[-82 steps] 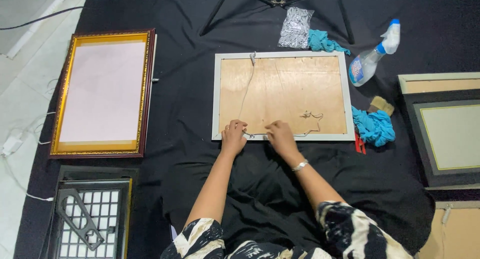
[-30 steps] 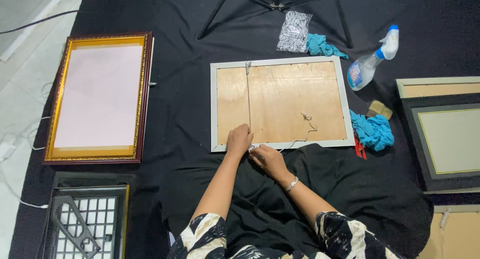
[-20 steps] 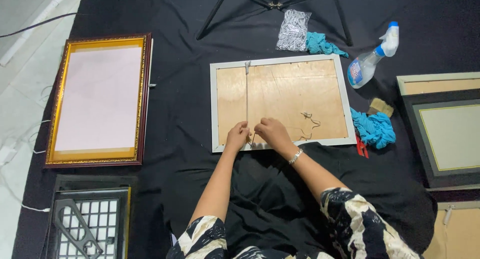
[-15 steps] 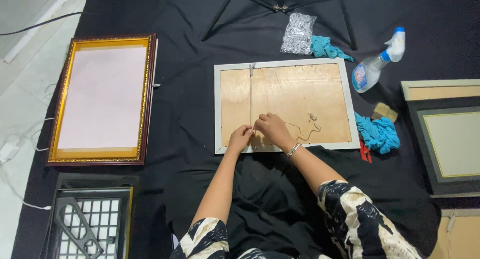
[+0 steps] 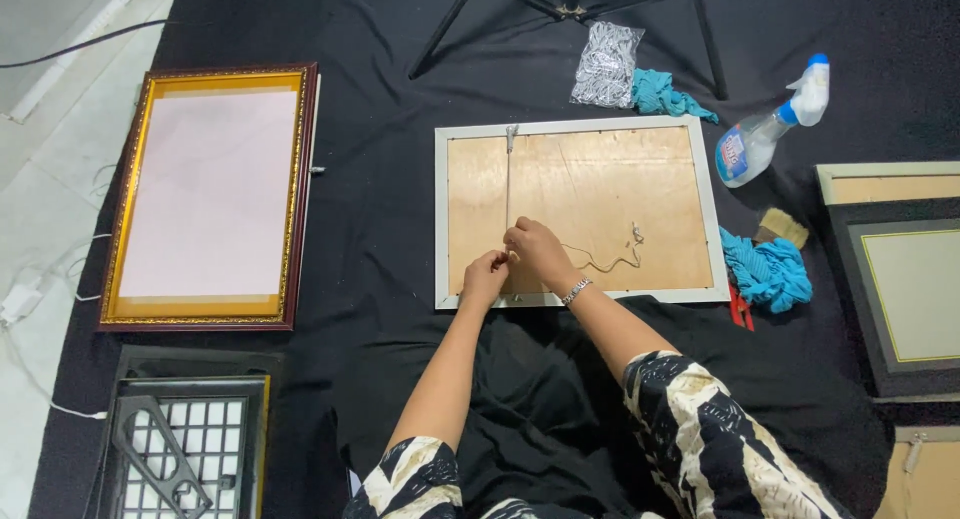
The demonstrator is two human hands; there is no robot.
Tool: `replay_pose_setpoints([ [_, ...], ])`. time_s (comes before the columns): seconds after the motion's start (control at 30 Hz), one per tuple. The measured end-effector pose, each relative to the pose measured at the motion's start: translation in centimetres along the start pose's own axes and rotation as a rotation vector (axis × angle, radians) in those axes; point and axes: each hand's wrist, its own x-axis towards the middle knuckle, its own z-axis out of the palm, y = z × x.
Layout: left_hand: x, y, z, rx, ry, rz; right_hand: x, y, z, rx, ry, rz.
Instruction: Attaching a hanging wire to the back of a wooden picture frame by threading it through eyelets.
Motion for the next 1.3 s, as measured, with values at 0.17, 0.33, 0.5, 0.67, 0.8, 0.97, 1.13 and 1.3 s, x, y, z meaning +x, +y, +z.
replay_pose_setpoints([
  [0.17,0.4,-0.3,0.0,-0.055,0.025,-0.012,0.0,-0.5,0.1,0.103,-0.026,0.077],
  [0.33,0.8,-1.2,0.3,-0.056,0.045,0.007,-0.9,-0.6,-0.2,0.181,-0.020,0.153],
  [0.5,0.9,-1.3,0.4,-0.090,0.082,-0.003,-3.0,0.4,1.5,0.153,-0.026,0.283],
  [0.67,1.3,-1.7,0.4,-0.084,0.069,-0.020,-4.6,0.0,3.1,0.220,-0.050,0.353],
  [0.8,1.8,-2.3,0.7,-0.086,0.055,-0.021,-4.6,-0.5,3.3,0.199,-0.066,0.380],
  [0.97,0.8,-1.2,0.0,-0.130,0.031,-0.055,-3.5,-1.7,2.1,0.217,-0.165,0.476],
  [1.13,0.3,-0.3,-0.5,-0.145,0.030,-0.080,-3.9,-1.5,3.6,0.367,-0.205,0.606],
  [1.3,1.1,-1.2,0.1,-0.153,0.050,-0.039,-4.0,-0.7,4.8,0.420,-0.120,0.659],
])
